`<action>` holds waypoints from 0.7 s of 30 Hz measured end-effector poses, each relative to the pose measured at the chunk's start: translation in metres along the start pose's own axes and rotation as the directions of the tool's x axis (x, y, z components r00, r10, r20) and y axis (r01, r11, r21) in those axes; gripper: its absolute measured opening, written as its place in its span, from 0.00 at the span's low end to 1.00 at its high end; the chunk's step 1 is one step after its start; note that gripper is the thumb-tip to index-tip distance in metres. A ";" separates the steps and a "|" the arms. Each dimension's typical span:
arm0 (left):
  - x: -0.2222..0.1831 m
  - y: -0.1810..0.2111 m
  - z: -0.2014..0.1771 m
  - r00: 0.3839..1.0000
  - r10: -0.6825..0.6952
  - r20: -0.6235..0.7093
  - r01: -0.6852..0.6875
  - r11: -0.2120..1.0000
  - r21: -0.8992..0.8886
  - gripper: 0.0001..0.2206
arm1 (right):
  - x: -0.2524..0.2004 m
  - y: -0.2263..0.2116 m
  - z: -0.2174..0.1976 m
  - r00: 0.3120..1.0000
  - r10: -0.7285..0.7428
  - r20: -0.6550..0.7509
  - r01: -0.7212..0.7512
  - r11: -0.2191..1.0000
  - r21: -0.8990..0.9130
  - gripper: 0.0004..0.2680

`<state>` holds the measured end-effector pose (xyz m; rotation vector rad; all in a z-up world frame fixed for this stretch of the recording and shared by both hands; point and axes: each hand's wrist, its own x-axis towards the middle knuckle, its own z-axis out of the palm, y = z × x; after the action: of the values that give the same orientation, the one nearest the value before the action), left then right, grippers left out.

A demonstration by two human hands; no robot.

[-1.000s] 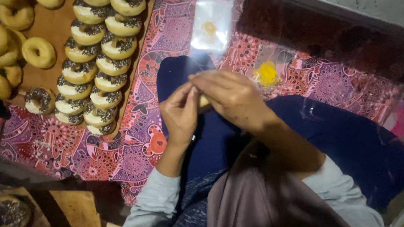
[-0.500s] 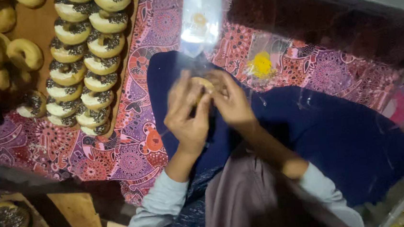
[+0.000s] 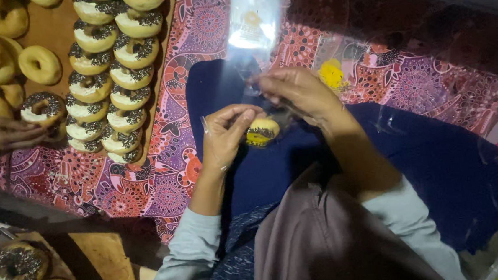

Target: The person picks donuts from a metal tray, places each into a clear plastic bag, and seals the bag. The packaged donuts are then placed into a white plastic basket. The process is repeated for multiple donuts.

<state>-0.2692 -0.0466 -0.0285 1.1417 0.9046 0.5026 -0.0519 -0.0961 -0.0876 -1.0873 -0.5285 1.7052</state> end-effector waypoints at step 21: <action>-0.013 0.011 -0.009 0.895 0.368 -0.254 -0.318 0.923 0.216 0.07 | -0.041 0.006 0.042 0.898 -0.405 -0.172 0.360 0.901 -0.241 0.09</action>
<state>-0.2832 -0.0470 -0.0153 1.4193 1.0163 0.9179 -0.0876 -0.1300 -0.0539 -1.2064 -0.7351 1.1876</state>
